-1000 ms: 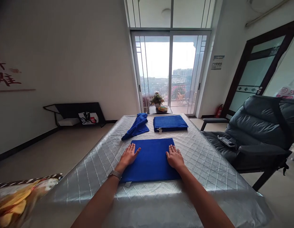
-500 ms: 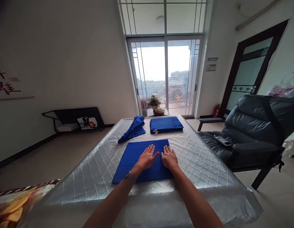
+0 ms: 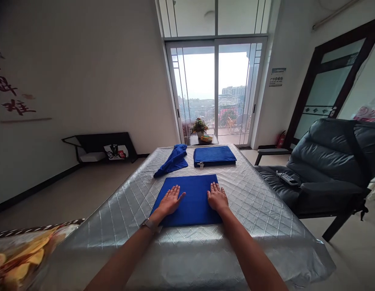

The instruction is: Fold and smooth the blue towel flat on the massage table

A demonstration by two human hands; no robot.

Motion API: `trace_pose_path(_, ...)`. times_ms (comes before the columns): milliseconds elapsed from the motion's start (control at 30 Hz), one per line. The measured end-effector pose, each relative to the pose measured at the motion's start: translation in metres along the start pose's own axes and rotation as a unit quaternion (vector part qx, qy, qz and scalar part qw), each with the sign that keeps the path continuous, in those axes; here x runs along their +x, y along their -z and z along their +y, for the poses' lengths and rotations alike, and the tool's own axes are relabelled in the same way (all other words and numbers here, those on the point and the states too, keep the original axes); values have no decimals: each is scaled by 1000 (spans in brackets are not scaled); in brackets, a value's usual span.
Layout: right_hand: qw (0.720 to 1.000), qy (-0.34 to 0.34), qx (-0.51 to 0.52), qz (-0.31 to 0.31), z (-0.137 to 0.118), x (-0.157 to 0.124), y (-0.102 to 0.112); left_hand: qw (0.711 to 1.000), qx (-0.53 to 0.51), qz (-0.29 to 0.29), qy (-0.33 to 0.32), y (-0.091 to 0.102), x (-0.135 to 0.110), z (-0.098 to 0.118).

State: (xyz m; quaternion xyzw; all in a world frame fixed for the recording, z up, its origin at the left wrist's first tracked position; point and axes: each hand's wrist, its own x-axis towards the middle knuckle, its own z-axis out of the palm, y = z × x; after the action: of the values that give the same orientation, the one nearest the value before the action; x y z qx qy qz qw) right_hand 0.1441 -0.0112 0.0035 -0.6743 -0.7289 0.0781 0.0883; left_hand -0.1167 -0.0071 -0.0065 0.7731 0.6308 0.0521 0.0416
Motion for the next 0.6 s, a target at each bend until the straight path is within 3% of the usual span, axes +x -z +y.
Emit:
trace_pose_path(100,1000,-5,-6,-5,0,-1,1,999,13,11,27,-1,-14,-35)
trace_pose_path(167,1000,-5,-12,-2,0,-1,1,999,15,17,31,-1,-20,-44)
trace_pose_path(400,998,-6,-59,16,-4,-2,3,999,7,27,46,3,-26,-36)
trace_pose_path(600,998,10,-69,2,-10,-30,8,998,6,39,39,1,-24,-38)
